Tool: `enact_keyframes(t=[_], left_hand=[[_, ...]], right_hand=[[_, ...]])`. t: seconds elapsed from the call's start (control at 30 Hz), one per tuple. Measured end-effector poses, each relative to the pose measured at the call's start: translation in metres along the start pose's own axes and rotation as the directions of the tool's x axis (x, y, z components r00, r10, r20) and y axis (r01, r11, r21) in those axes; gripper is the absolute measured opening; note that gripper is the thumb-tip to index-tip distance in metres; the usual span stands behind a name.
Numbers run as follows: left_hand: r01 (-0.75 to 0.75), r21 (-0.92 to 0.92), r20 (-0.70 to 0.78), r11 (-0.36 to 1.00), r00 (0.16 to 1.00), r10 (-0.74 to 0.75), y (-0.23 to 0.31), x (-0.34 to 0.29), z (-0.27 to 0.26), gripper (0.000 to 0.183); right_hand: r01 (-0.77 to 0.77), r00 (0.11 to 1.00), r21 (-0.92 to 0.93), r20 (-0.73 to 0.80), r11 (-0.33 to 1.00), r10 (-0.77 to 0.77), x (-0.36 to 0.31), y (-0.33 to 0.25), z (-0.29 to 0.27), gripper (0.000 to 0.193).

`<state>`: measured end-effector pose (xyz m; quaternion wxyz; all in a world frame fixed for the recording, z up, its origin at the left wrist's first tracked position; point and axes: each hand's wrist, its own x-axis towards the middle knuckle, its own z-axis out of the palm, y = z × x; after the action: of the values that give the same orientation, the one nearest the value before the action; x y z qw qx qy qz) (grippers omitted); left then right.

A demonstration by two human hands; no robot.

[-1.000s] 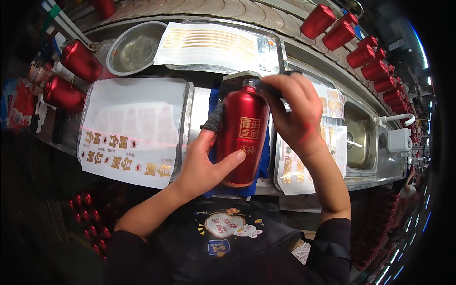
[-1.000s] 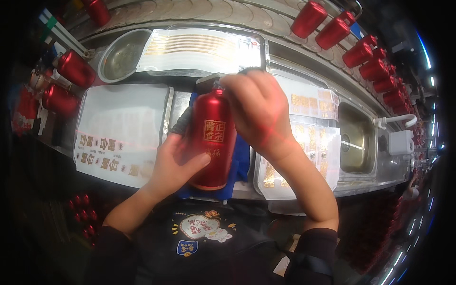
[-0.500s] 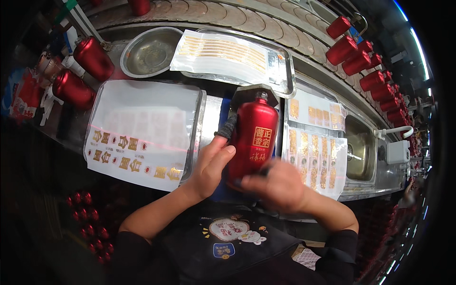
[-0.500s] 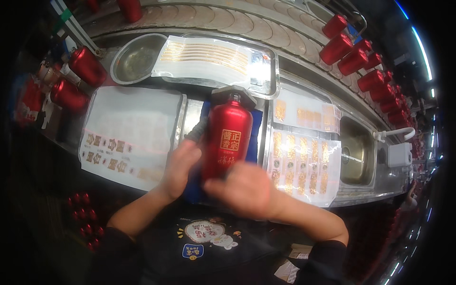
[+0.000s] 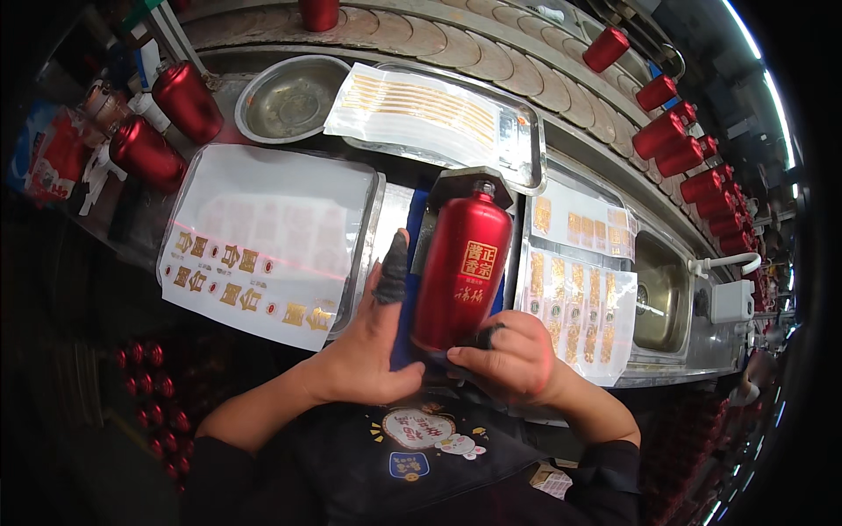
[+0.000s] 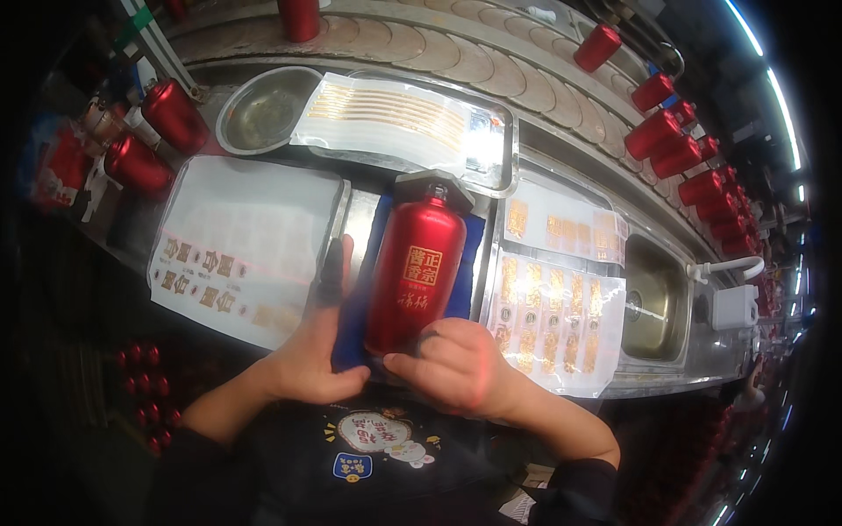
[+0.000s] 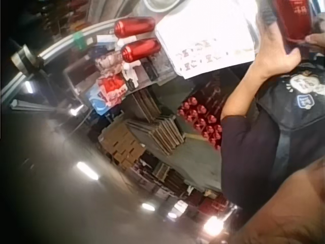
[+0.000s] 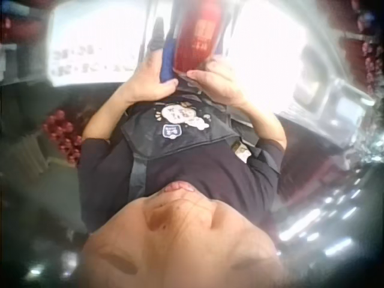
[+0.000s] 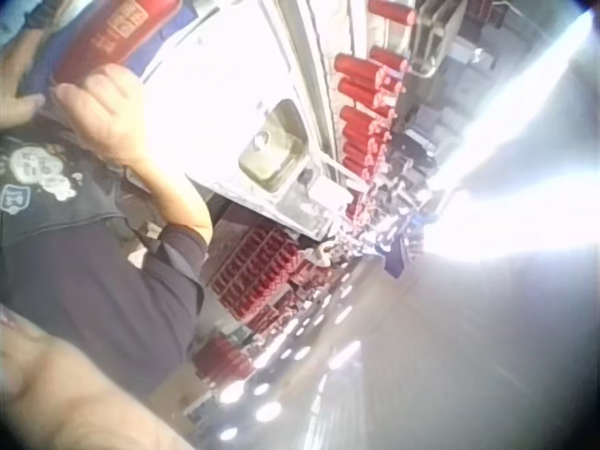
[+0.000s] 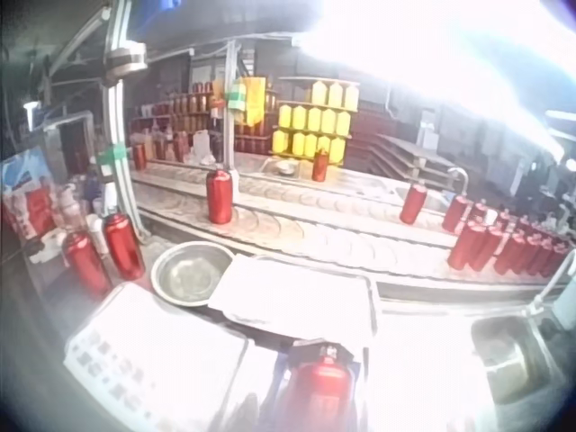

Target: The person applies gold labels to red cylindrical containers on a production line. They pick each label, align it on the container, and smooth it down, repeating the process for multiple units.

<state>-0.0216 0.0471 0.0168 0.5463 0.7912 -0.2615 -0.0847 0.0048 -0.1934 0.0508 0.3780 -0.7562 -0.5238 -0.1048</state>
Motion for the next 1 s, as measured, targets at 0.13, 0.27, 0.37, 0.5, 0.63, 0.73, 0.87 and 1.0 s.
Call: enact_keyframes(t=[0.13, 0.27, 0.37, 0.5, 0.63, 0.73, 0.87, 1.0], left_hand=[[-0.039, 0.293, -0.160, 0.955, 0.983, 0.089, 0.001, 0.013, 0.047, 0.124], [0.035, -0.027, -0.146, 0.999, 0.988, -0.039, -0.008, 0.018, 0.036, 0.120], [0.274, -0.171, 0.067, 0.946, 0.962, -0.266, -0.004, 0.013, 0.012, 0.114], [-0.039, 0.351, -0.055, 0.936, 0.997, 0.062, 0.017, 0.014, 0.015, 0.098], [-0.201, 0.446, -0.081, 0.872, 0.961, 0.263, -0.004, 0.025, 0.042, 0.113], [-0.235, 0.391, -0.096, 0.890, 0.951, 0.293, -0.008, 0.025, 0.039, 0.115], [-0.198, 0.203, 0.002, 0.959, 0.979, 0.202, -0.004, 0.013, -0.002, 0.108], [0.560, -0.103, -0.445, 0.822, 0.713, -0.542, -0.046, -0.036, -0.100, 0.028]], right_hand=[[-0.300, 0.922, -0.293, -0.335, 0.908, 0.196, -0.010, 0.022, -0.004, 0.039], [-0.627, 0.681, 0.315, -0.222, 0.712, 0.698, -0.031, -0.019, -0.008, 0.021], [-0.474, 0.242, 0.814, -0.246, 0.335, 0.939, -0.047, 0.012, -0.016, 0.008], [-0.708, 0.242, 0.665, -0.091, 0.239, 0.966, -0.052, 0.011, -0.002, 0.012], [-0.596, 0.446, 0.689, -0.143, 0.412, 0.883, -0.037, 0.007, 0.037, 0.043], [-0.584, 0.415, 0.738, -0.086, 0.337, 0.906, -0.042, 0.008, 0.038, 0.052], [-0.646, 0.421, 0.672, -0.082, 0.362, 0.903, -0.046, 0.011, 0.033, 0.052], [-0.670, 0.340, 0.698, -0.013, 0.252, 0.940, -0.047, 0.006, 0.019, 0.049]])
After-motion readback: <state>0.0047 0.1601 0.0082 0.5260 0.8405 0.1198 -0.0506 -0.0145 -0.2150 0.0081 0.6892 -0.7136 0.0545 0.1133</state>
